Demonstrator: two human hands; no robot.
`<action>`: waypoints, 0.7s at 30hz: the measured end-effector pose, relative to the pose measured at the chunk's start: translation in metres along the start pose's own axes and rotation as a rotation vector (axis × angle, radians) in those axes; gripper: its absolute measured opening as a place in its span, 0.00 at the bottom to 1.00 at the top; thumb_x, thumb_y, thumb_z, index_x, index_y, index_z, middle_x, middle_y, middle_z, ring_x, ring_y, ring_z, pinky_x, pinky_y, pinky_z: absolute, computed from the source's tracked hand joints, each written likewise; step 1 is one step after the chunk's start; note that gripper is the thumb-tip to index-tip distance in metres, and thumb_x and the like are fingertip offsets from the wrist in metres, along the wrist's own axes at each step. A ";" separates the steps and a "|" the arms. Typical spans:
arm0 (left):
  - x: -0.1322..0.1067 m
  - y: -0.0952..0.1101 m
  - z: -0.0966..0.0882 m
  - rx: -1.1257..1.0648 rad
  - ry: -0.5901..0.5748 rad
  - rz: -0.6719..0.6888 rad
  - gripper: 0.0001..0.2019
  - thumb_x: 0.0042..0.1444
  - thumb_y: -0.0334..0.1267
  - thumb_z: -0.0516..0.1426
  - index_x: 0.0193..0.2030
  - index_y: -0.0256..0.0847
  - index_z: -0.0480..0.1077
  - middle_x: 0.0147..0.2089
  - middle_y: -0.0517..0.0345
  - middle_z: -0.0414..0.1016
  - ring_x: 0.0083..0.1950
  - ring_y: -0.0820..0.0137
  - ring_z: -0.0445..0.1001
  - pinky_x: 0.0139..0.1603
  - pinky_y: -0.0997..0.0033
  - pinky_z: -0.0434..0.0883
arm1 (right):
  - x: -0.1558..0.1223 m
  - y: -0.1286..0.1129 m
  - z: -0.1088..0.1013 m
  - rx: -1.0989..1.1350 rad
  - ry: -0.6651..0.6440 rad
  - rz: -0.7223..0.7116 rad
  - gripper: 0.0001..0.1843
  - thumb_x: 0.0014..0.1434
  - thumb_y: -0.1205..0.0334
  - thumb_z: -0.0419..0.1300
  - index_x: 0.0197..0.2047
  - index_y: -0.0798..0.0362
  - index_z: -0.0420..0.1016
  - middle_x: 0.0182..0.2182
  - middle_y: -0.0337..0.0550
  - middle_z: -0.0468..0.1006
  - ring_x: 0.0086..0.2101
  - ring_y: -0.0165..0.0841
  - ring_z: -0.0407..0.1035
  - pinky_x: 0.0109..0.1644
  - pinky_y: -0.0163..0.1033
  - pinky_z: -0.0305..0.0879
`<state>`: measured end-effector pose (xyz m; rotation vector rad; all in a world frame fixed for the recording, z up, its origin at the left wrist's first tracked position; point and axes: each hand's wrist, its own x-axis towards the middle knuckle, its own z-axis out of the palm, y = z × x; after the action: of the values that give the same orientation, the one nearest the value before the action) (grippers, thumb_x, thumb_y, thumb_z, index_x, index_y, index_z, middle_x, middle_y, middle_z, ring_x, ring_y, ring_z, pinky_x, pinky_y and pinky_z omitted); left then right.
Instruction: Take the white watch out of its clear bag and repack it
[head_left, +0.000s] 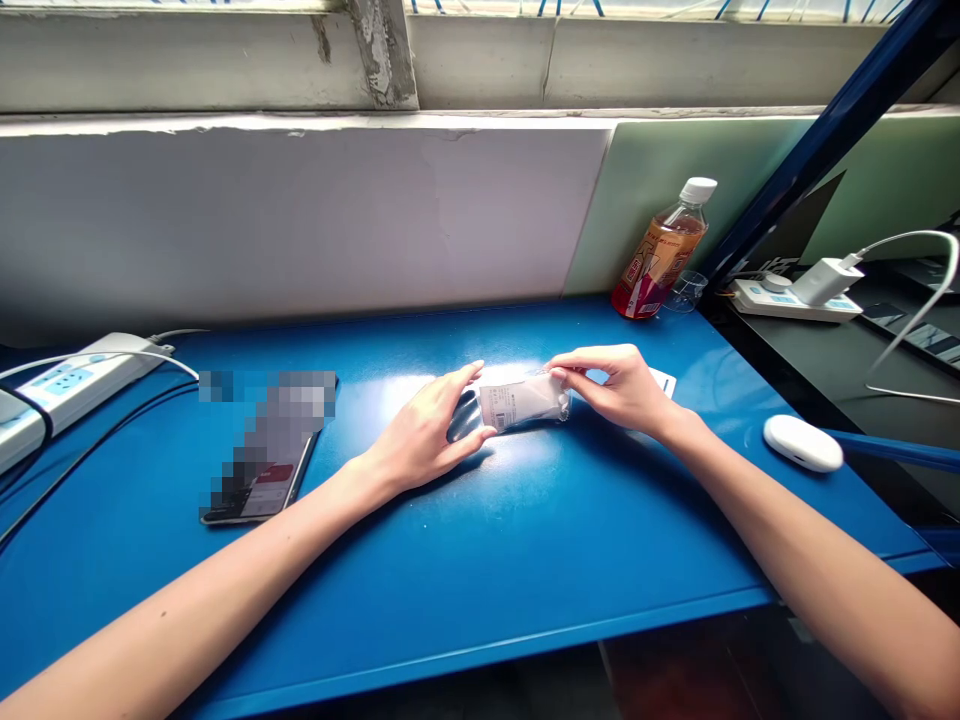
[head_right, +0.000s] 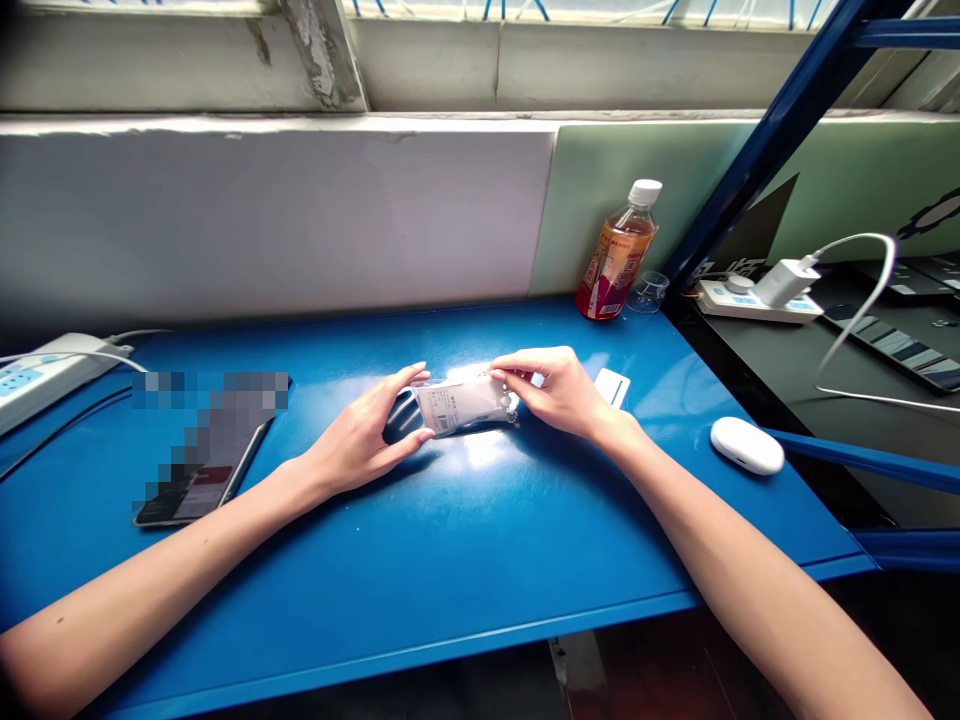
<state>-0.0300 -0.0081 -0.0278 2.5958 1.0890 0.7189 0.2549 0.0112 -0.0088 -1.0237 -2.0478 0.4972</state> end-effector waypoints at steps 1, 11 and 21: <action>0.000 0.000 0.000 0.001 0.002 0.009 0.37 0.63 0.50 0.57 0.73 0.41 0.47 0.68 0.41 0.63 0.68 0.53 0.65 0.66 0.52 0.65 | 0.000 0.001 0.002 0.002 0.009 0.029 0.13 0.64 0.55 0.60 0.40 0.51 0.84 0.37 0.46 0.86 0.35 0.40 0.79 0.39 0.43 0.75; 0.004 0.001 0.001 0.020 -0.110 -0.021 0.40 0.61 0.53 0.59 0.73 0.39 0.48 0.69 0.40 0.62 0.69 0.53 0.63 0.67 0.52 0.64 | -0.002 0.009 0.018 -0.001 0.031 0.128 0.11 0.62 0.58 0.61 0.40 0.53 0.85 0.39 0.46 0.86 0.38 0.41 0.80 0.39 0.41 0.74; 0.007 0.002 0.002 0.072 -0.180 -0.141 0.40 0.59 0.59 0.58 0.71 0.35 0.57 0.73 0.37 0.55 0.73 0.48 0.54 0.72 0.48 0.57 | -0.001 0.018 0.018 -0.159 -0.059 0.019 0.12 0.65 0.59 0.58 0.42 0.53 0.82 0.40 0.49 0.80 0.37 0.37 0.75 0.40 0.41 0.71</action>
<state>-0.0234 -0.0046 -0.0261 2.5514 1.2460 0.4132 0.2504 0.0207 -0.0313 -1.1348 -2.1594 0.3826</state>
